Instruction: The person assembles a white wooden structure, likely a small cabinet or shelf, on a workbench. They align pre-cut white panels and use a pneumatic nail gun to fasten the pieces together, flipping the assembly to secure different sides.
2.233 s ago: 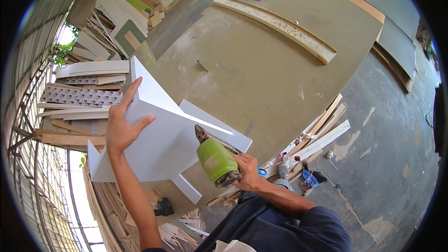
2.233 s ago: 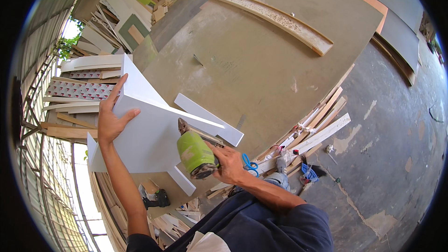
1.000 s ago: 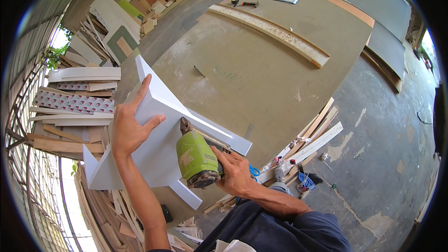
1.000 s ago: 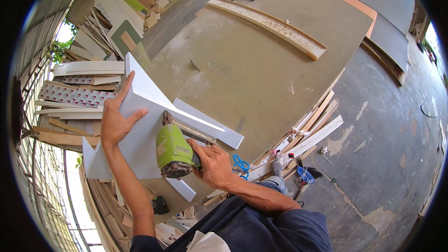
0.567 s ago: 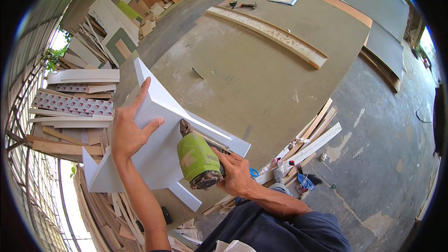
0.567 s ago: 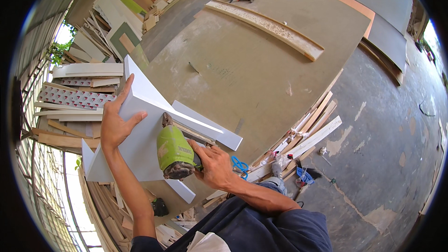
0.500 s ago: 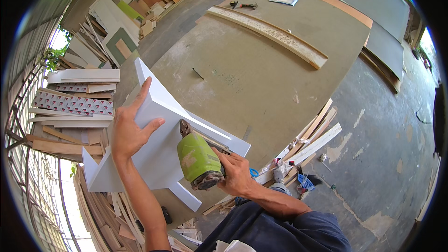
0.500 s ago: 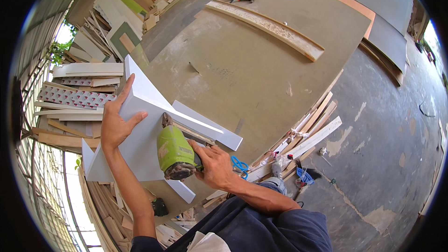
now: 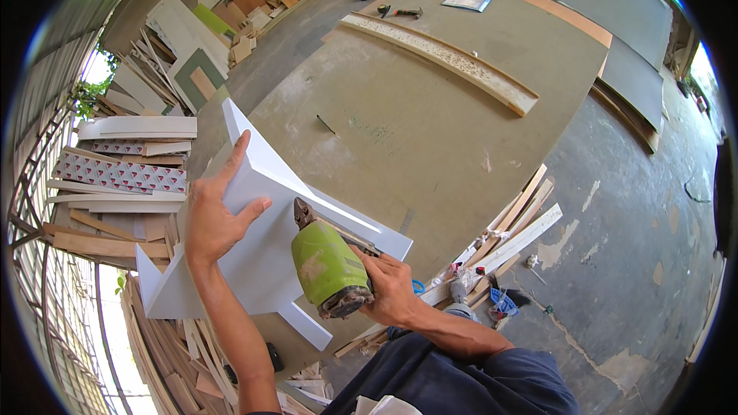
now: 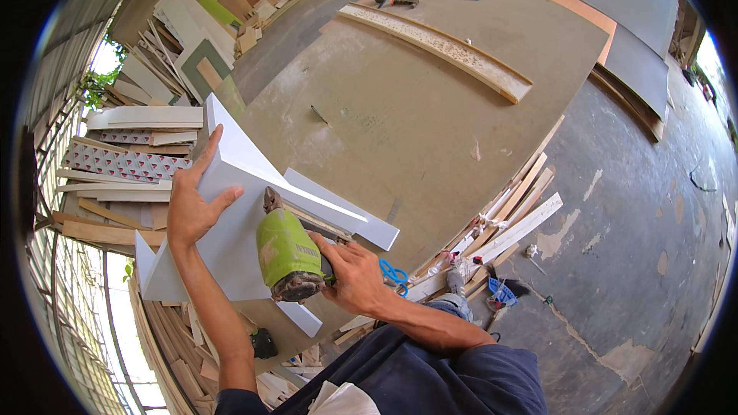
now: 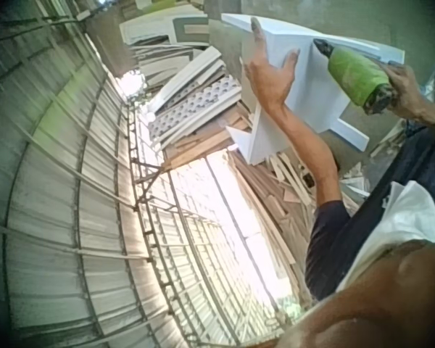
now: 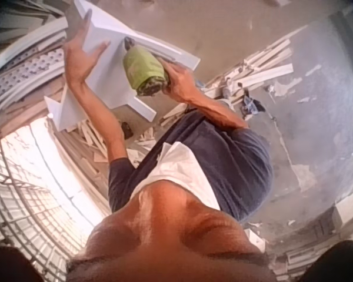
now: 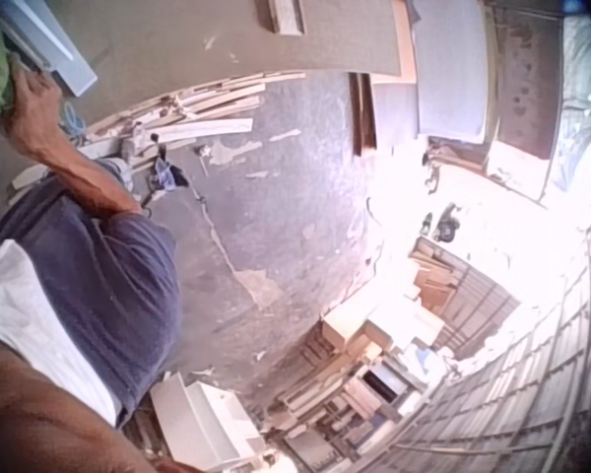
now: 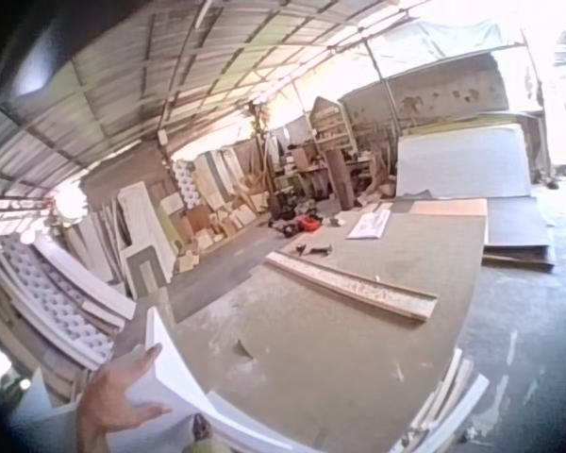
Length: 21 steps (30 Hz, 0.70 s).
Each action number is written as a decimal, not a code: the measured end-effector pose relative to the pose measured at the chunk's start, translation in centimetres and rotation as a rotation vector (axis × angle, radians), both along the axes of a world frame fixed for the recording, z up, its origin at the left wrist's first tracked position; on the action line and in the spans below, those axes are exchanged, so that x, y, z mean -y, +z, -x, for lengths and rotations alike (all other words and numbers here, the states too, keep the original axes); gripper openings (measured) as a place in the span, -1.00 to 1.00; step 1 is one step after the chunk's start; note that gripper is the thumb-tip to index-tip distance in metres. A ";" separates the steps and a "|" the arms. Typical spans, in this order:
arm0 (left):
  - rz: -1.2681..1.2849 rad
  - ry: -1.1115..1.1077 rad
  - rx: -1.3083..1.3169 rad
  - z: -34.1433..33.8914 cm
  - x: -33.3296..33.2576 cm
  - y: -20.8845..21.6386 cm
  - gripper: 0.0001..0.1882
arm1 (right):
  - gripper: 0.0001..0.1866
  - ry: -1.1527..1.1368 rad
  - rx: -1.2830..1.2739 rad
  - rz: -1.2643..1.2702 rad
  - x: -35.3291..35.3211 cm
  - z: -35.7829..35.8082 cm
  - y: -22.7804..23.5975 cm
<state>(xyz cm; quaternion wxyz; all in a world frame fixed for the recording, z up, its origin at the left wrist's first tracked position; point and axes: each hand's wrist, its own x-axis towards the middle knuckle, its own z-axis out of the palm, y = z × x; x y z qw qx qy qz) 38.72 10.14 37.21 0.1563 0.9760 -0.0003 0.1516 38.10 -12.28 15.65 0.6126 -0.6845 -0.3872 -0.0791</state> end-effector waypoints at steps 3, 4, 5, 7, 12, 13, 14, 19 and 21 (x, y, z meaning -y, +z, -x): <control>-0.017 -0.007 0.020 0.1 0.1 -0.1 0.01 | 0.08 0.015 -0.003 -0.017 0.1 -0.1 0.7; -0.011 0.000 0.003 0.1 0.2 0.0 0.00 | 0.08 0.012 -0.002 -0.016 0.0 -0.1 0.8; -0.006 0.006 -0.013 0.2 0.3 0.1 -0.01 | 0.09 0.009 -0.002 -0.016 -0.1 0.0 0.9; 0.007 0.018 -0.035 0.3 0.4 0.2 -0.02 | 0.09 0.002 -0.005 -0.033 -0.2 -0.1 1.1; 0.042 0.043 -0.057 0.4 0.6 0.2 -0.02 | 0.08 0.009 -0.017 -0.043 -0.2 -0.4 1.7; 0.042 0.049 -0.062 0.4 0.6 0.2 -0.02 | 0.07 0.005 -0.016 -0.039 -0.2 -0.4 1.8; 0.042 0.055 -0.068 0.4 0.6 0.2 -0.02 | 0.07 0.001 -0.015 -0.035 -0.2 -0.4 1.8; 0.036 0.054 -0.057 0.6 0.7 0.1 -0.01 | 0.06 0.007 -0.020 -0.035 -0.2 -0.1 1.9; 0.030 0.052 -0.056 0.6 0.9 0.2 -0.01 | 0.06 0.006 -0.012 -0.035 -0.1 -0.1 2.0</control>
